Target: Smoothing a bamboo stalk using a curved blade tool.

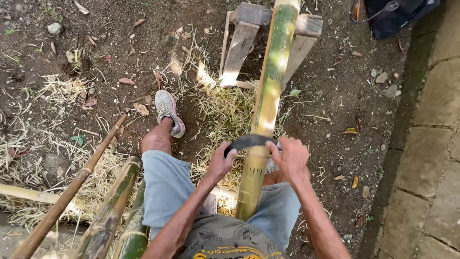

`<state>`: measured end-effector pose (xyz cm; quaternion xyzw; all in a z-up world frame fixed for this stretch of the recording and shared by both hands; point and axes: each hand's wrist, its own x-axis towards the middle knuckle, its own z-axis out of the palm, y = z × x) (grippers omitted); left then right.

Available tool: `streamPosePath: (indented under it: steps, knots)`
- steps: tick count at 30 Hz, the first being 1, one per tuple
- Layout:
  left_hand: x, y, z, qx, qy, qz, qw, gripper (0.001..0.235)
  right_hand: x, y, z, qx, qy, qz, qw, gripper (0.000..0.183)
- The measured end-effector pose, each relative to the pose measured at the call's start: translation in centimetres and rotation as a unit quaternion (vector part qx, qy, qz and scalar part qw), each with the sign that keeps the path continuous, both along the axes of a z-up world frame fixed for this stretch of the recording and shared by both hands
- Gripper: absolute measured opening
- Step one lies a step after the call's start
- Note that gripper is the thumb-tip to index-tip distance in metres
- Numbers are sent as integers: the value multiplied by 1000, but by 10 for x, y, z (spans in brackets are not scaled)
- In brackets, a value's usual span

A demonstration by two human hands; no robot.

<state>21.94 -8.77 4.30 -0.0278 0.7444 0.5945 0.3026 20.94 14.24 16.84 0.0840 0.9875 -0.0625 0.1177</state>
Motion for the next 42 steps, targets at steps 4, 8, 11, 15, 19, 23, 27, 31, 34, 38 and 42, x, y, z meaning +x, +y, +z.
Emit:
streamPosePath:
  steps: [4,8,11,15,19,23,27,31,34,38,42]
  knots:
    - [-74,25,2,9,38,26,999,16,-66,21,-10,9,-7,-10,1000,46]
    - [-148,59,-33,37,92,34,994,13,-131,38,-14,89,42,20,995,50]
    - [-189,74,-25,71,63,51,994,11,-170,48,-22,120,79,16,989,49]
    - [-216,87,-32,97,46,101,989,6,-183,53,-29,95,206,47,973,44]
    - [-215,92,-51,102,140,118,978,3,-174,57,-38,105,228,49,967,42]
    - [-193,82,-40,87,113,104,984,5,-151,55,-38,83,201,42,975,40]
    - [-141,69,-60,37,209,91,973,10,-103,50,-38,15,132,20,991,40]
    - [-79,38,-17,53,182,61,980,19,-49,21,-18,56,118,22,991,42]
    - [-30,11,14,31,32,44,998,20,3,11,-15,20,231,70,970,43]
    - [20,-40,13,-38,-34,-116,992,24,49,1,-12,-63,-15,15,998,45]
    - [4,-56,5,11,-41,-192,980,27,68,0,-30,-153,19,3,988,43]
